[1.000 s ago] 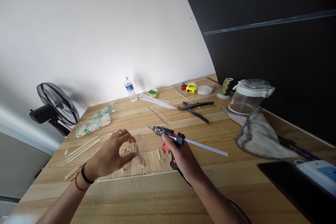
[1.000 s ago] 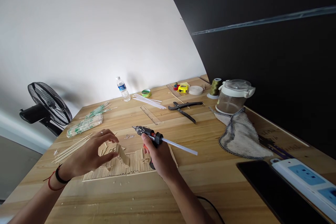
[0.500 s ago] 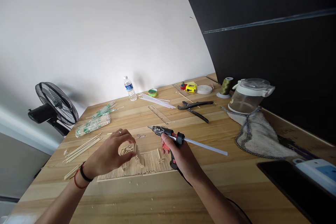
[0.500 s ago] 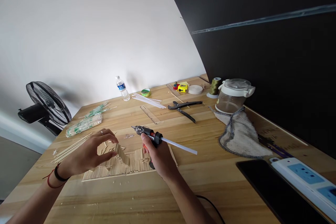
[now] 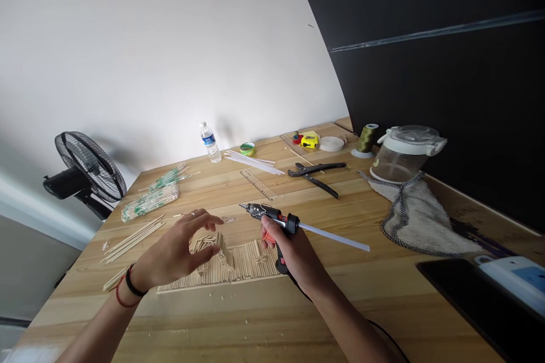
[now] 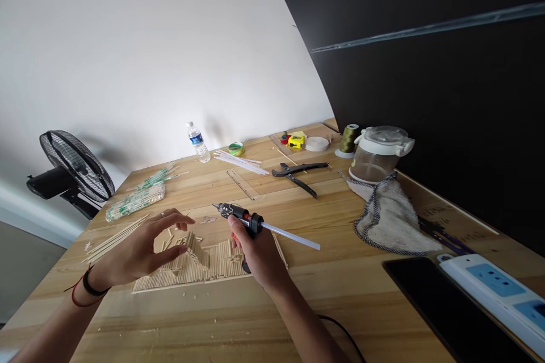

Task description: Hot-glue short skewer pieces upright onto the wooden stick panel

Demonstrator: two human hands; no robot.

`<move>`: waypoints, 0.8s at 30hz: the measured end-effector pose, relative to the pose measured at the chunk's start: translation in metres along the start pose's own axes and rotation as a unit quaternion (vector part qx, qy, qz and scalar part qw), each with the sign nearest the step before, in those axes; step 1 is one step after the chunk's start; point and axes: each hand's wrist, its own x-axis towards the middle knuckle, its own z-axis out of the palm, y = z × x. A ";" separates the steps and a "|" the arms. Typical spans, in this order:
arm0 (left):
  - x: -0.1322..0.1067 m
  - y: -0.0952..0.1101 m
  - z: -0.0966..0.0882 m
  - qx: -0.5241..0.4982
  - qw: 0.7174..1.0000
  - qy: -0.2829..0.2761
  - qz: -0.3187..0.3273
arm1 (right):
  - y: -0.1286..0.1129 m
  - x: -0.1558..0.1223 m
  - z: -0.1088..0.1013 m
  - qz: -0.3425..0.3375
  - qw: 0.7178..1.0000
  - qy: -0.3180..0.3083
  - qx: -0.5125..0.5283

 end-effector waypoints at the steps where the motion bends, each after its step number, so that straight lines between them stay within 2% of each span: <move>1: 0.000 0.001 -0.001 -0.004 1.000 -0.004 0.005 | 0.000 0.000 0.000 0.000 1.000 0.000 0.000; 15: 0.006 0.002 0.004 -0.041 0.998 -0.018 0.044 | 0.004 0.004 -0.002 -0.001 1.000 -0.015 -0.004; 24: 0.009 0.004 0.004 -0.045 0.998 -0.023 0.028 | 0.001 -0.001 0.001 0.001 1.000 -0.004 0.004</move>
